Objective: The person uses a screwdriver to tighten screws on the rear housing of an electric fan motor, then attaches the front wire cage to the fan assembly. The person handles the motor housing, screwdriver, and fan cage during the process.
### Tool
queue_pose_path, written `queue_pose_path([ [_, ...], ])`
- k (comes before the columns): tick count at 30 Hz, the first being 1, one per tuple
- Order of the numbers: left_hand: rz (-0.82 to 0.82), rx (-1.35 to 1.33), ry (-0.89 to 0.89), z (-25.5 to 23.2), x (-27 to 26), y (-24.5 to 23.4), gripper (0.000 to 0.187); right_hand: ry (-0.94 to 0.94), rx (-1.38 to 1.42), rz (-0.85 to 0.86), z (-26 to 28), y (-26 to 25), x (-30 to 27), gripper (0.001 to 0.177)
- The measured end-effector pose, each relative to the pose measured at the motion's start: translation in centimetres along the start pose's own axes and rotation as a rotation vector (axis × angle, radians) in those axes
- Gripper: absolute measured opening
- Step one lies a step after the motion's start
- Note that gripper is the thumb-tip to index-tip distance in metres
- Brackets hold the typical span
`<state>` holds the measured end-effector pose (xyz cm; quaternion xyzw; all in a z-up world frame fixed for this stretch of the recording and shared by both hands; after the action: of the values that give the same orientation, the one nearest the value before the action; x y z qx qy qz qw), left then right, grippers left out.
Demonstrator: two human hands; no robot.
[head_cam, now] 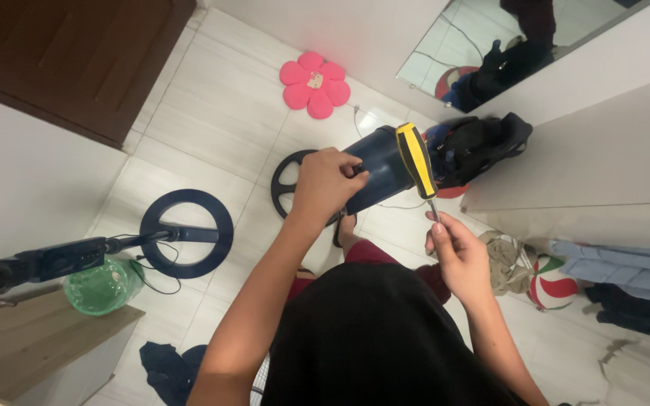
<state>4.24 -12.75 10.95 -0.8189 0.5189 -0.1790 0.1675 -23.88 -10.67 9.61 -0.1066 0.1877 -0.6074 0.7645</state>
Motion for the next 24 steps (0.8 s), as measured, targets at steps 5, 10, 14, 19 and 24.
queue_pose_path([
  [5,0.053,0.024,-0.045,1.5,-0.4,0.2,0.031,-0.009,-0.016,0.007,0.8,0.5,0.0,0.030],
  [10,-0.013,-0.022,0.003,2.1,-1.9,-0.3,0.050,-0.105,-0.111,0.009,3.1,1.1,-0.8,0.028],
  [14,-0.178,-0.019,0.074,2.1,-4.0,-0.4,0.064,-0.271,-0.191,-0.021,5.8,1.4,-1.9,0.026],
  [19,-0.292,-0.047,0.072,2.2,-4.6,-0.9,0.070,-0.086,-0.400,0.050,4.8,2.9,-0.9,0.028],
  [24,-0.287,-0.027,0.095,1.3,-4.7,-1.2,0.066,-0.106,-0.224,-0.053,4.0,1.1,-1.0,0.030],
])
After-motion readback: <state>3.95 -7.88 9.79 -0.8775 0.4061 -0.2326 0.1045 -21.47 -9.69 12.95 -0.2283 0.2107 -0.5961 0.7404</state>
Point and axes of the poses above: each hand's wrist, its own x-axis towards the middle knuckle, its own y-axis out of the palm, z = x × y, the point moved 9 cm from there along x, towards the middle knuckle, and after that the axes turned 5 degrees about -z, right-handed, at the moved point
